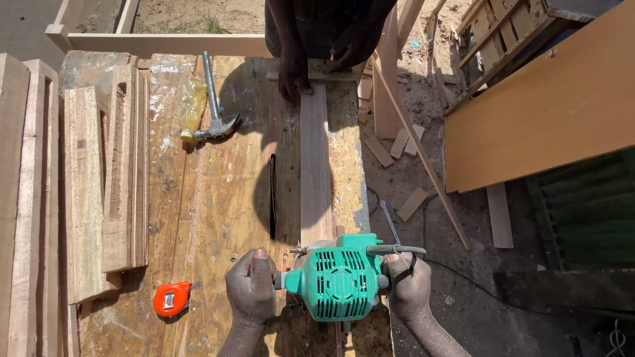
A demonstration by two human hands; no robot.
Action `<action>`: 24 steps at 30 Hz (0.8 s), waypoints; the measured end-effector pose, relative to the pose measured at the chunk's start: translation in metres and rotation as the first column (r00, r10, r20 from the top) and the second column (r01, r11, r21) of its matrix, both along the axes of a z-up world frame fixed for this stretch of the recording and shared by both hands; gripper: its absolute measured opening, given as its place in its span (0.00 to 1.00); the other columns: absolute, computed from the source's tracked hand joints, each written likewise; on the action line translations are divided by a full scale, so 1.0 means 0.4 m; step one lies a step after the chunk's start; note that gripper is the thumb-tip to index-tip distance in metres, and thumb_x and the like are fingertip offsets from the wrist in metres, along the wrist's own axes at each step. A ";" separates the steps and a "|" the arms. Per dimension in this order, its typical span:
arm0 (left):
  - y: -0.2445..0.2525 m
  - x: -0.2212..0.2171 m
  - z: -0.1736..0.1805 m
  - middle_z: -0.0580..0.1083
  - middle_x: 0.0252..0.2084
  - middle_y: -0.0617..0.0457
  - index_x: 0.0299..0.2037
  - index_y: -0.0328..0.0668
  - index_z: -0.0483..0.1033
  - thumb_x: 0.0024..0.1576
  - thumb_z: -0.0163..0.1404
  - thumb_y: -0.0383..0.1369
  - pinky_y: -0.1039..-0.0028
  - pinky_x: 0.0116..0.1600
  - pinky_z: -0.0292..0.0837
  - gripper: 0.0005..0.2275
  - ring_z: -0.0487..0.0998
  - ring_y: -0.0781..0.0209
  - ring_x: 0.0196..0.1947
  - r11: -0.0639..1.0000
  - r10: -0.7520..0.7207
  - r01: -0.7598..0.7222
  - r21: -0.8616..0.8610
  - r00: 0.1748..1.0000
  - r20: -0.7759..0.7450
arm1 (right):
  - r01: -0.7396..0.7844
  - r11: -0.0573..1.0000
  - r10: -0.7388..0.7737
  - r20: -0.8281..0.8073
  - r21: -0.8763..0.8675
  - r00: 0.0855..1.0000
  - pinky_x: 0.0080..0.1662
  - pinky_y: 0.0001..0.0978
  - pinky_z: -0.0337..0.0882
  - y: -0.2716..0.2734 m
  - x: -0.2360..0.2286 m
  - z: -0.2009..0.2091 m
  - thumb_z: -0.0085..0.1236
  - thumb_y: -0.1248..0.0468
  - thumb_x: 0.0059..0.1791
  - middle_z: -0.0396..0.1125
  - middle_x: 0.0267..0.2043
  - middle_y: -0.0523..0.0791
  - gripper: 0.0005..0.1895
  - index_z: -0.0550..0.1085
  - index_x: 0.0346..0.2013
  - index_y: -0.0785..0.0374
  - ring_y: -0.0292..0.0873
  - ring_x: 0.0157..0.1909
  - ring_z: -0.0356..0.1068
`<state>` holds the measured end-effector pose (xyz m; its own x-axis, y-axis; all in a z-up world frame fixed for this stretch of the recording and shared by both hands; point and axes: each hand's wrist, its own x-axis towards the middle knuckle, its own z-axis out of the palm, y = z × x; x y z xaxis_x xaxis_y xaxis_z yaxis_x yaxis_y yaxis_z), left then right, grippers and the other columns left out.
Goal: Using a handheld electric router to create grooves or finished edges on wooden planks
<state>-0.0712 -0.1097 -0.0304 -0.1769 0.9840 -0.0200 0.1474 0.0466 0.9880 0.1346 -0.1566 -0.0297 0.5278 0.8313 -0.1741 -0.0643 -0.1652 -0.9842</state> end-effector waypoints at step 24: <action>0.691 0.121 -0.079 0.59 0.09 0.53 0.10 0.45 0.61 0.52 0.37 0.42 0.76 0.27 0.59 0.18 0.63 0.61 0.15 0.986 0.116 -0.113 0.124 0.993 -0.016 | 0.007 0.994 -0.028 0.195 0.109 0.980 0.15 0.27 0.58 0.699 0.086 -0.011 0.48 0.51 0.38 0.51 0.07 0.47 0.21 0.62 0.08 0.62 0.40 0.11 0.55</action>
<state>-0.0227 0.1667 -0.0621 -0.2877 0.9519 0.1052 0.1713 -0.0569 0.9836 0.1689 0.1231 -0.0343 0.5575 0.8298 0.0239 0.1296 -0.0585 -0.9898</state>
